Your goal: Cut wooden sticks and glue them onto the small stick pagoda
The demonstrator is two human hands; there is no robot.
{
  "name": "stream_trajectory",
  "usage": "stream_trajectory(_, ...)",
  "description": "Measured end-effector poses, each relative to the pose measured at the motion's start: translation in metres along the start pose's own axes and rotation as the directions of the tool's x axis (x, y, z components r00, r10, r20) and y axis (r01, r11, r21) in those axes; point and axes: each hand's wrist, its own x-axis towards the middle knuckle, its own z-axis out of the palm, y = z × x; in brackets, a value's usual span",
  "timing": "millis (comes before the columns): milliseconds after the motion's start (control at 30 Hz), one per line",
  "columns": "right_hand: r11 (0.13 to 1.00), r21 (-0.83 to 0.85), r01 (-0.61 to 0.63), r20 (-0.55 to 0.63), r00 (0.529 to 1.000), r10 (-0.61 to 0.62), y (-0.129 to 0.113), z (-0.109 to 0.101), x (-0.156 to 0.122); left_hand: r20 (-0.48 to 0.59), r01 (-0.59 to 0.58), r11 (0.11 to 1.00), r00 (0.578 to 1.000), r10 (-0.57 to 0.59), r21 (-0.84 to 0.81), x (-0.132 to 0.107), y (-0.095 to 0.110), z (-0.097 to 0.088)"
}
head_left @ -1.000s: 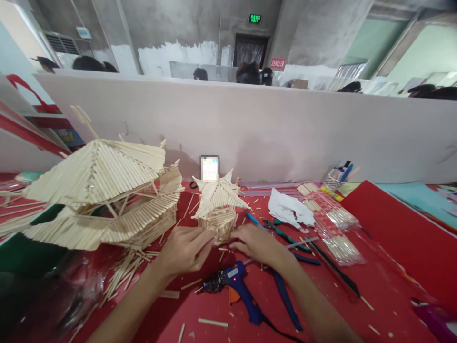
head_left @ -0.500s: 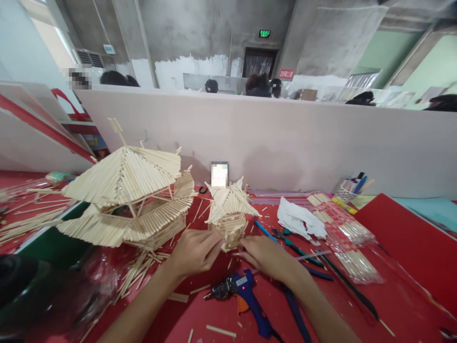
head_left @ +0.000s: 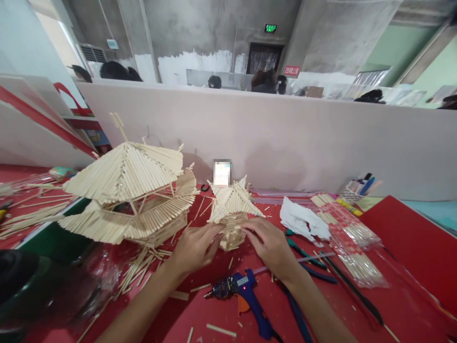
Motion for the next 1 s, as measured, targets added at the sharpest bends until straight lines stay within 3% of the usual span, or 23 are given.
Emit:
stream_trajectory(533, 0.994, -0.101, 0.038, -0.005, 0.999, -0.038, -0.006, 0.006, -0.001, 0.029, 0.147, 0.989, 0.989, -0.146, -0.034, 0.005, 0.016, 0.006)
stream_trajectory(767, 0.994, -0.083, 0.069, -0.024, 0.997, -0.071, -0.008, 0.004, 0.000, 0.012, 0.106, 0.994, 0.994, -0.106, -0.014, 0.002, 0.016, 0.006)
stream_trajectory(1000, 0.986, -0.154, 0.064, -0.022, 0.997, -0.068, -0.003, 0.003, -0.001, -0.015, -0.042, 0.999, 0.999, 0.043, 0.023, 0.000, 0.008, 0.003)
